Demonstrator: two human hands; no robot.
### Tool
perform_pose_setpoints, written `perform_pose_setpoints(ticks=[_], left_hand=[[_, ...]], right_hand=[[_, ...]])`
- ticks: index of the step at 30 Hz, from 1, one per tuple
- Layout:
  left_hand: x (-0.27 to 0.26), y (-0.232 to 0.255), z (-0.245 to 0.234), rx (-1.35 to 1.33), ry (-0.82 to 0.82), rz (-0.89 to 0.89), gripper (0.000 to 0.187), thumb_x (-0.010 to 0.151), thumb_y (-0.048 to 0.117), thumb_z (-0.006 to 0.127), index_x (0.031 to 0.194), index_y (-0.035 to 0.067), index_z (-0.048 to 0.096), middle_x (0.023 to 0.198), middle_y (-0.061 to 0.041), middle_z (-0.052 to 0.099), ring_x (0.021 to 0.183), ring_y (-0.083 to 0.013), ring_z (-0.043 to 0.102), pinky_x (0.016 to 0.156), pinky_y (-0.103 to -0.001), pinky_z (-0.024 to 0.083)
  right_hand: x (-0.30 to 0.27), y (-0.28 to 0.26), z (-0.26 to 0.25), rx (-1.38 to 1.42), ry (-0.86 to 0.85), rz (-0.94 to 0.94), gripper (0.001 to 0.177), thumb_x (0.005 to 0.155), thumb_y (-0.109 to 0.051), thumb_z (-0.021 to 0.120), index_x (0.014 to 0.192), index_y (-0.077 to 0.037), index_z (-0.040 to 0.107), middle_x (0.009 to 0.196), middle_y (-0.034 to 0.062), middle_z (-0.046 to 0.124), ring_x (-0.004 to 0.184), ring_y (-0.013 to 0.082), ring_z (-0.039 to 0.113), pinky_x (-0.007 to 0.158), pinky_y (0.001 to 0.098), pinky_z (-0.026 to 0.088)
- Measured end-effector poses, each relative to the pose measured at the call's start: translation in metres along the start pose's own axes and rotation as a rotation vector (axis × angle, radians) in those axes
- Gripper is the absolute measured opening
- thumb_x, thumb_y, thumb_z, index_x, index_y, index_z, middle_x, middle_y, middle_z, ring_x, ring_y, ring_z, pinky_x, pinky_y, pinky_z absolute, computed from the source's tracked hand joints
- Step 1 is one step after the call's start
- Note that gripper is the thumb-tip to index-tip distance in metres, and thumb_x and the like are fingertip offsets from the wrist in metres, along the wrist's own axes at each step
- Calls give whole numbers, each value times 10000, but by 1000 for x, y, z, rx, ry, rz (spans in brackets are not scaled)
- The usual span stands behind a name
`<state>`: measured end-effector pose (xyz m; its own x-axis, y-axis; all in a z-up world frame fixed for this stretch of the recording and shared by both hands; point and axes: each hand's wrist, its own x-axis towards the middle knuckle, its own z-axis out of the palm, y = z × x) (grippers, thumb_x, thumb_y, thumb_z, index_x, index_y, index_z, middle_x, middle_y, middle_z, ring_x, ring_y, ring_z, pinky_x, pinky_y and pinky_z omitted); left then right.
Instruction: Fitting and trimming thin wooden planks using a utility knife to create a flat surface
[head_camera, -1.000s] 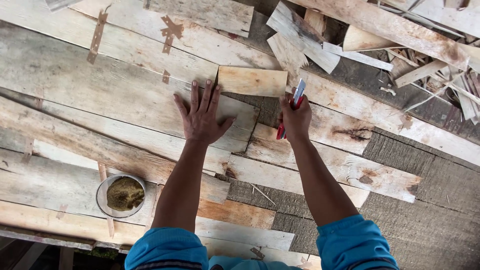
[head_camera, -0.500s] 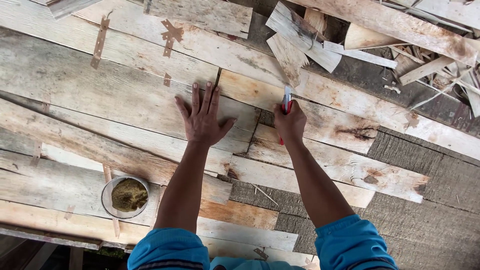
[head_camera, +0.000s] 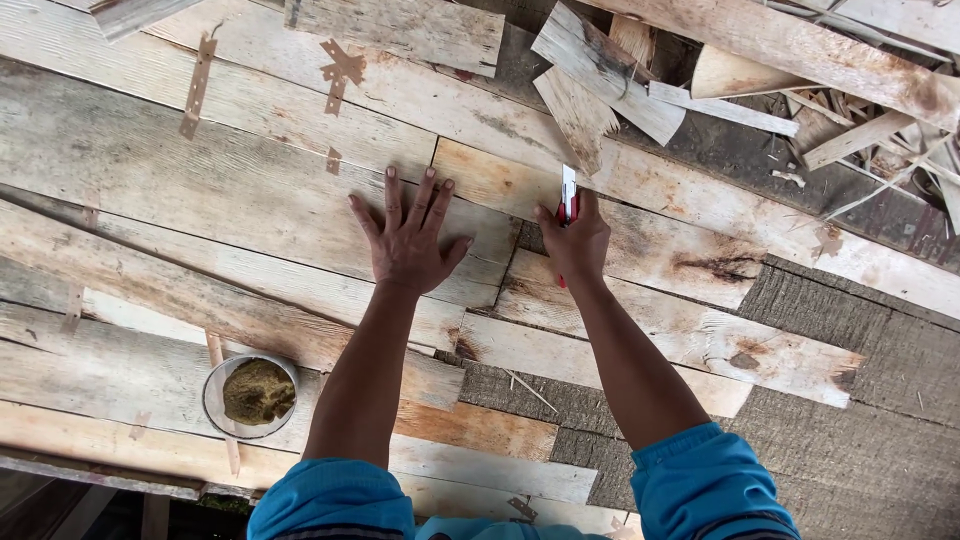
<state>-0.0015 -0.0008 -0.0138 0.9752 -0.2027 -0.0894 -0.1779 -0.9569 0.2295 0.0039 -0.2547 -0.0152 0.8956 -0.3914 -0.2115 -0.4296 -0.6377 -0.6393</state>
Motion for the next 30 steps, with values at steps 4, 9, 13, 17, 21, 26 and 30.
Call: perform_pose_setpoints(ticks=[4, 9, 13, 17, 21, 26, 30], left_hand=[[2, 1, 2, -2, -30, -6, 862, 893, 728, 448, 1643, 422, 153, 1745, 134, 66, 1591, -392, -29, 1145, -860, 27], [2, 0, 5, 20, -4, 7, 869, 887, 718, 462, 1645, 399, 180, 1745, 121, 67, 1584, -417, -16, 1128, -876, 60], [0, 0, 8, 21, 21, 30, 860, 896, 717, 463, 1645, 380, 209, 1744, 101, 86, 1577, -432, 0, 1118, -884, 69], [2, -2, 8, 39, 81, 47, 853, 901, 716, 473, 1642, 368, 231, 1741, 65, 123, 1567, -451, 41, 1098, -888, 102], [1, -1, 7, 50, 23, 32, 872, 890, 728, 440, 1649, 371, 201, 1747, 84, 77, 1574, -440, -9, 1110, -888, 67], [1, 1, 6, 52, 35, 39, 868, 888, 737, 456, 1643, 386, 214, 1748, 68, 88, 1576, -444, 18, 1109, -875, 92], [5, -1, 6, 40, 26, 24, 894, 855, 752, 506, 1635, 418, 224, 1745, 82, 108, 1582, -427, 34, 1115, -864, 102]], right_hand=[[-1, -4, 1, -2, -20, -29, 466, 874, -353, 820, 1233, -156, 598, 941, 192, 713, 918, 466, 717, 740, 583, 526], [9, 8, 13, -94, 10, -88, 462, 879, -360, 852, 1229, -158, 626, 911, 171, 713, 894, 456, 728, 732, 552, 550], [12, 17, 14, -64, 14, -84, 474, 865, -388, 862, 1227, -177, 640, 895, 173, 719, 883, 465, 724, 728, 561, 546], [15, 16, 15, -85, 30, -74, 494, 815, -428, 891, 1174, -198, 641, 817, 141, 719, 827, 441, 726, 726, 556, 548], [13, 5, 9, -82, 24, -58, 500, 799, -425, 908, 1125, -176, 621, 828, 132, 728, 808, 423, 735, 712, 548, 561], [18, -16, 11, -74, 18, -84, 457, 808, -383, 892, 1091, -173, 602, 867, 148, 727, 844, 448, 730, 708, 566, 548], [22, -8, 23, -149, -56, -202, 541, 692, -376, 953, 1050, -154, 613, 996, 170, 687, 904, 471, 721, 715, 566, 581]])
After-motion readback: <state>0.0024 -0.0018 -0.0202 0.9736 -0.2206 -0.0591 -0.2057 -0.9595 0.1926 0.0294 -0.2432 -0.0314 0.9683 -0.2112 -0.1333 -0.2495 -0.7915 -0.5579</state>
